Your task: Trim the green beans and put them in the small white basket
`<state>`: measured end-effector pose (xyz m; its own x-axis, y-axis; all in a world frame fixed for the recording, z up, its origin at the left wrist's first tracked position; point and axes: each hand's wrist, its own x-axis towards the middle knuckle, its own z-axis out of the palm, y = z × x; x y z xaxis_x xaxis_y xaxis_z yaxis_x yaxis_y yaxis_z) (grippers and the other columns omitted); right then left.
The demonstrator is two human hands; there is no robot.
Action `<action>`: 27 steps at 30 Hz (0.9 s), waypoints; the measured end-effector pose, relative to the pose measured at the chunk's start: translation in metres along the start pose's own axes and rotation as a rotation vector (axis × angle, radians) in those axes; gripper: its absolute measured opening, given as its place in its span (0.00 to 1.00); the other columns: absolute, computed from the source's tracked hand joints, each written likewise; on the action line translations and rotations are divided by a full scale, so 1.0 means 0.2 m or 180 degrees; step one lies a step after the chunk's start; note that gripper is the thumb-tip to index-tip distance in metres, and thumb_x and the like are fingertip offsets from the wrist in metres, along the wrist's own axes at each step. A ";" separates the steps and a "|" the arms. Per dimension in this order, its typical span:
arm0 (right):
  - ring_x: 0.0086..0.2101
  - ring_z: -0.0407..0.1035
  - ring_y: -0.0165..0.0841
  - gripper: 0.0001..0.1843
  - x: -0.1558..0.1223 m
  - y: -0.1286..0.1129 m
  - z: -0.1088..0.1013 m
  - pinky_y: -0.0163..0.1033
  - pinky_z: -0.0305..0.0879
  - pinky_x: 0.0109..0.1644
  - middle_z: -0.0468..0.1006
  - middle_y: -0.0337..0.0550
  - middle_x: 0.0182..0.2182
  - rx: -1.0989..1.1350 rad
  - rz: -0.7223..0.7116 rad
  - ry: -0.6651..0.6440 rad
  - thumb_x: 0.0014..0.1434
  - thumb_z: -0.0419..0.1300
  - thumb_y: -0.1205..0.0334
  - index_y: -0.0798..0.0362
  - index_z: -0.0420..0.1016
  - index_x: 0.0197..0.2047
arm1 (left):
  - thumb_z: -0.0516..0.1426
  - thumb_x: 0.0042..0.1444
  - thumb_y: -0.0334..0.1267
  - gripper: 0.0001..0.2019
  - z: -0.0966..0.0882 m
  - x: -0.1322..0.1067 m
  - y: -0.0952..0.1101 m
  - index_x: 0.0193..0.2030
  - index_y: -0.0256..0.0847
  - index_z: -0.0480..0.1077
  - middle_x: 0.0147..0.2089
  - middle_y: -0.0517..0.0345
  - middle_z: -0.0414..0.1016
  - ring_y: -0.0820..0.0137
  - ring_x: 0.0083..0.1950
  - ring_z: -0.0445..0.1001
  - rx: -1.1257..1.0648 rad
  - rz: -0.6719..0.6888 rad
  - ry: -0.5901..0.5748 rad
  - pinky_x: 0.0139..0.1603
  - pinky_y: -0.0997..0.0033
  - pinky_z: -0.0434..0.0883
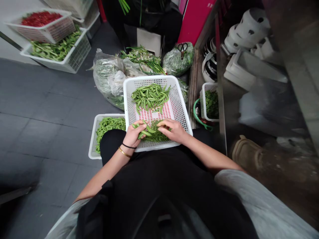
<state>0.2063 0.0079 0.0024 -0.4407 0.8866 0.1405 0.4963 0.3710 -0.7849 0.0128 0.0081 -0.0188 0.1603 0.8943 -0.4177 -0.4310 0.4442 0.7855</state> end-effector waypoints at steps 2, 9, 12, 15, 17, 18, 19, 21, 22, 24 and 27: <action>0.36 0.69 0.31 0.11 -0.01 0.00 0.00 0.37 0.65 0.42 0.76 0.47 0.34 -0.0514 -0.0293 0.0061 0.62 0.51 0.59 0.55 0.73 0.38 | 0.67 0.39 0.37 0.15 0.01 0.01 0.00 0.31 0.36 0.68 0.21 0.63 0.70 0.80 0.15 0.63 -0.0003 0.0113 0.0181 0.13 0.81 0.59; 0.31 0.68 0.31 0.08 0.00 -0.03 0.11 0.36 0.64 0.37 0.74 0.45 0.28 -0.0766 -0.0125 0.0017 0.56 0.52 0.67 0.56 0.72 0.30 | 0.66 0.42 0.37 0.12 0.01 -0.01 0.00 0.33 0.36 0.70 0.23 0.62 0.71 0.79 0.16 0.65 0.0216 0.0289 0.0272 0.14 0.82 0.60; 0.24 0.68 0.28 0.04 0.01 -0.02 0.11 0.33 0.64 0.31 0.73 0.38 0.21 0.0561 0.0458 -0.0532 0.52 0.54 0.66 0.54 0.70 0.29 | 0.66 0.42 0.37 0.13 -0.01 -0.02 0.03 0.35 0.35 0.73 0.21 0.61 0.71 0.79 0.16 0.64 0.0392 -0.0038 -0.0306 0.13 0.81 0.59; 0.18 0.65 0.27 0.07 0.03 0.04 0.00 0.32 0.64 0.24 0.69 0.33 0.16 0.1892 0.1091 -0.0659 0.52 0.55 0.59 0.54 0.68 0.31 | 0.67 0.41 0.37 0.15 -0.03 -0.03 0.06 0.36 0.32 0.75 0.22 0.54 0.74 0.78 0.15 0.64 0.0630 -0.0443 -0.0865 0.12 0.81 0.58; 0.17 0.64 0.26 0.09 0.04 0.11 -0.11 0.33 0.64 0.23 0.68 0.33 0.16 0.2039 0.1295 0.0002 0.52 0.55 0.57 0.54 0.67 0.31 | 0.67 0.40 0.36 0.15 -0.05 -0.04 0.06 0.36 0.32 0.75 0.24 0.50 0.76 0.76 0.15 0.65 0.0661 -0.0611 -0.0996 0.12 0.81 0.56; 0.17 0.63 0.26 0.09 0.04 0.14 -0.17 0.33 0.64 0.23 0.68 0.33 0.16 0.1897 0.1324 0.0409 0.53 0.54 0.56 0.54 0.66 0.31 | 0.67 0.40 0.36 0.15 -0.05 -0.04 0.06 0.35 0.32 0.75 0.24 0.50 0.76 0.76 0.16 0.66 0.0618 -0.0661 -0.0998 0.12 0.81 0.55; 0.18 0.65 0.27 0.10 0.05 0.16 -0.21 0.34 0.65 0.24 0.69 0.35 0.18 0.1616 0.1286 0.0592 0.55 0.52 0.56 0.54 0.66 0.31 | 0.67 0.39 0.36 0.14 -0.06 -0.04 0.06 0.34 0.32 0.75 0.25 0.50 0.76 0.76 0.16 0.67 0.0552 -0.0688 -0.0984 0.12 0.81 0.55; 0.26 0.68 0.29 0.11 0.05 0.16 -0.26 0.37 0.68 0.32 0.73 0.41 0.27 0.0667 0.0852 0.0657 0.58 0.52 0.57 0.56 0.69 0.34 | 0.67 0.39 0.36 0.13 -0.07 -0.03 0.05 0.33 0.32 0.75 0.26 0.50 0.76 0.75 0.18 0.68 0.0434 -0.0700 -0.0990 0.12 0.82 0.54; 0.31 0.70 0.31 0.11 0.04 0.14 -0.25 0.38 0.68 0.36 0.74 0.46 0.33 0.0136 0.0484 0.0514 0.59 0.52 0.57 0.56 0.70 0.38 | 0.66 0.39 0.36 0.13 -0.07 -0.02 0.05 0.33 0.32 0.75 0.26 0.50 0.76 0.75 0.18 0.68 0.0416 -0.0704 -0.1029 0.13 0.82 0.54; 0.41 0.68 0.35 0.14 0.04 0.07 -0.19 0.41 0.67 0.42 0.72 0.51 0.45 -0.0802 -0.0343 0.0060 0.60 0.53 0.58 0.56 0.70 0.47 | 0.66 0.39 0.37 0.14 -0.07 -0.01 0.05 0.33 0.31 0.75 0.24 0.51 0.75 0.76 0.18 0.67 0.0478 -0.0748 -0.1176 0.13 0.81 0.54; 0.41 0.67 0.36 0.13 0.05 -0.03 -0.07 0.40 0.64 0.41 0.73 0.51 0.43 -0.1728 -0.1084 -0.0686 0.65 0.48 0.62 0.55 0.70 0.48 | 0.65 0.41 0.38 0.15 -0.05 -0.01 0.08 0.34 0.30 0.76 0.22 0.53 0.74 0.77 0.16 0.65 0.0741 -0.0869 -0.1406 0.12 0.81 0.53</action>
<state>0.2105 0.0178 0.0168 -0.7506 0.6415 0.1585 0.5838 0.7561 -0.2957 -0.0035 0.0131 -0.0109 0.6161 0.6610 -0.4284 -0.1227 0.6177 0.7768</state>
